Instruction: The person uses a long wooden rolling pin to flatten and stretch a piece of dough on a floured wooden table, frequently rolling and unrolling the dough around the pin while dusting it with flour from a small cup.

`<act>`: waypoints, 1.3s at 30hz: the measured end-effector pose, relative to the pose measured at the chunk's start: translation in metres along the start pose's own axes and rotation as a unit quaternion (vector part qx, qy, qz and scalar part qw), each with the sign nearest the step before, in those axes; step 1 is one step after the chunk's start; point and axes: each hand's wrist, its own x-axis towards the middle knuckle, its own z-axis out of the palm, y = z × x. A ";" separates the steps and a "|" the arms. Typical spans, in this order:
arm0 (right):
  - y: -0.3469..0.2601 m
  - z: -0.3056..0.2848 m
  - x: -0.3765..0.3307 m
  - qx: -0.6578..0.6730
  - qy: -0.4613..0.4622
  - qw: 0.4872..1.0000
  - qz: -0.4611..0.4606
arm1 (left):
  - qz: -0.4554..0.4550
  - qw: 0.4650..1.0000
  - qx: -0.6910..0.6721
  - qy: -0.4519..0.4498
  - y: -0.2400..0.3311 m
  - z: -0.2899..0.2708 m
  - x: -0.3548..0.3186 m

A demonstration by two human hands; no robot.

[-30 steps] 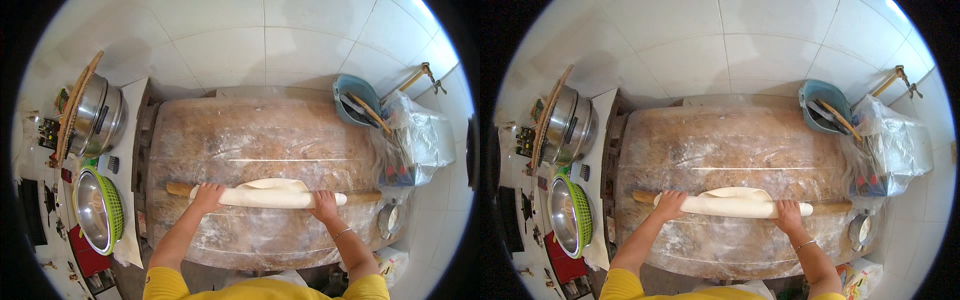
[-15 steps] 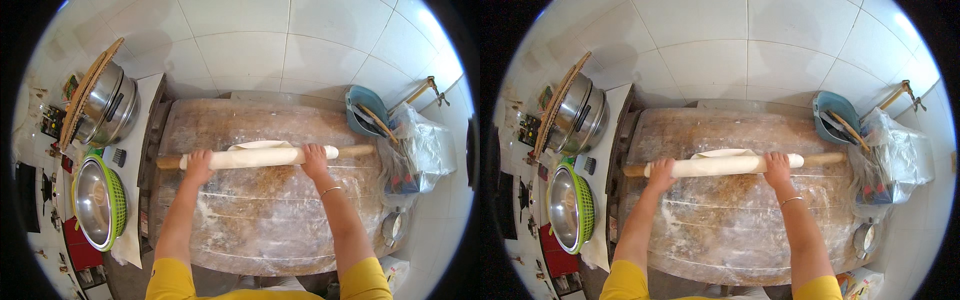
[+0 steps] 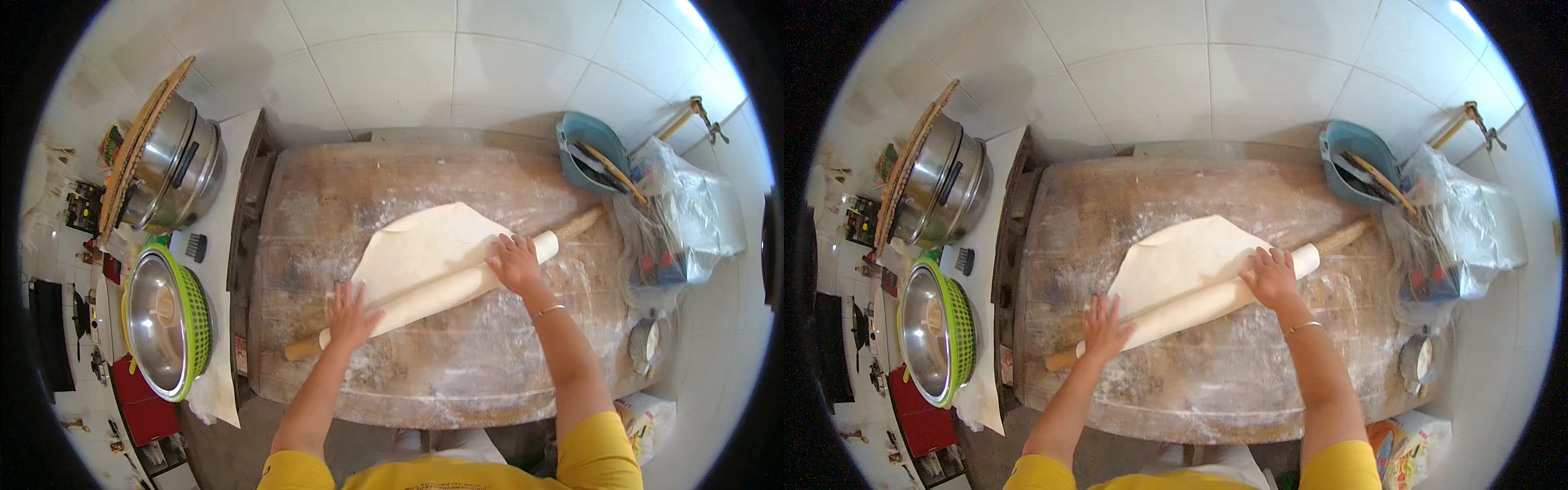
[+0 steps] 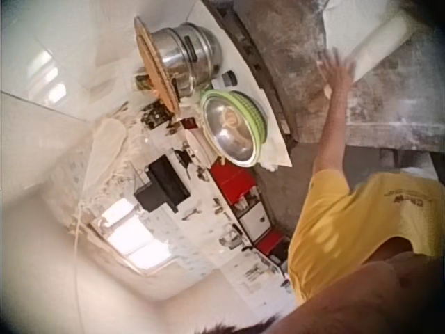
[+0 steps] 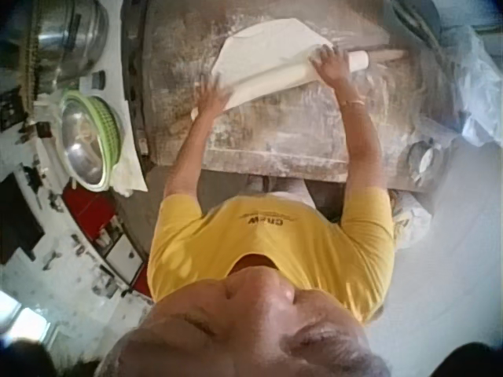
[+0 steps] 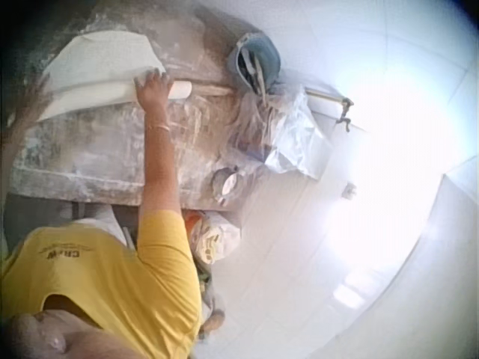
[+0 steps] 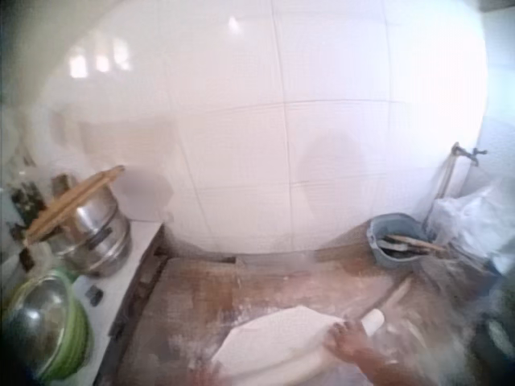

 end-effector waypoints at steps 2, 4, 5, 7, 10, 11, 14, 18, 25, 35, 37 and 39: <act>0.007 -0.013 -0.055 0.034 0.022 0.999 -0.009 | 0.095 0.995 0.030 0.000 0.015 0.015 -0.068; 0.018 -0.021 -0.110 0.055 0.055 0.997 0.010 | 0.134 0.984 -0.071 -0.094 0.030 0.006 -0.138; 0.024 -0.023 -0.135 0.058 0.074 0.995 0.030 | 0.135 0.987 -0.052 -0.072 0.029 0.014 -0.161; 0.022 -0.029 -0.173 0.049 0.097 0.992 0.067 | 0.135 0.990 -0.016 -0.032 0.029 0.034 -0.205; 0.020 -0.017 -0.208 -0.015 0.042 0.996 0.075 | 0.163 0.985 0.038 -0.047 0.030 0.050 -0.223; 0.021 -0.013 -0.219 -0.017 -0.013 0.996 0.086 | 0.154 0.986 -0.015 -0.061 0.034 0.046 -0.231; 0.031 -0.005 -0.230 -0.034 -0.009 0.997 0.073 | 0.220 0.974 0.010 -0.045 0.030 0.065 -0.247; 0.037 -0.016 -0.232 -0.021 -0.045 0.999 0.010 | 0.174 0.983 -0.033 -0.044 0.036 0.060 -0.254; 0.067 -0.023 -0.200 -0.093 -0.234 0.965 -0.074 | 0.128 0.987 -0.062 -0.074 0.028 0.072 -0.263; -0.031 -0.132 -0.154 -0.026 -0.116 0.957 -0.265 | -0.060 0.997 0.008 -0.056 -0.021 -0.024 -0.265; -0.047 -0.169 -0.165 -0.033 -0.132 0.954 -0.267 | -0.093 0.995 0.016 -0.033 -0.029 -0.027 -0.264; -0.052 -0.193 -0.189 -0.030 -0.149 0.958 -0.244 | -0.102 0.995 0.009 0.012 -0.023 -0.035 -0.256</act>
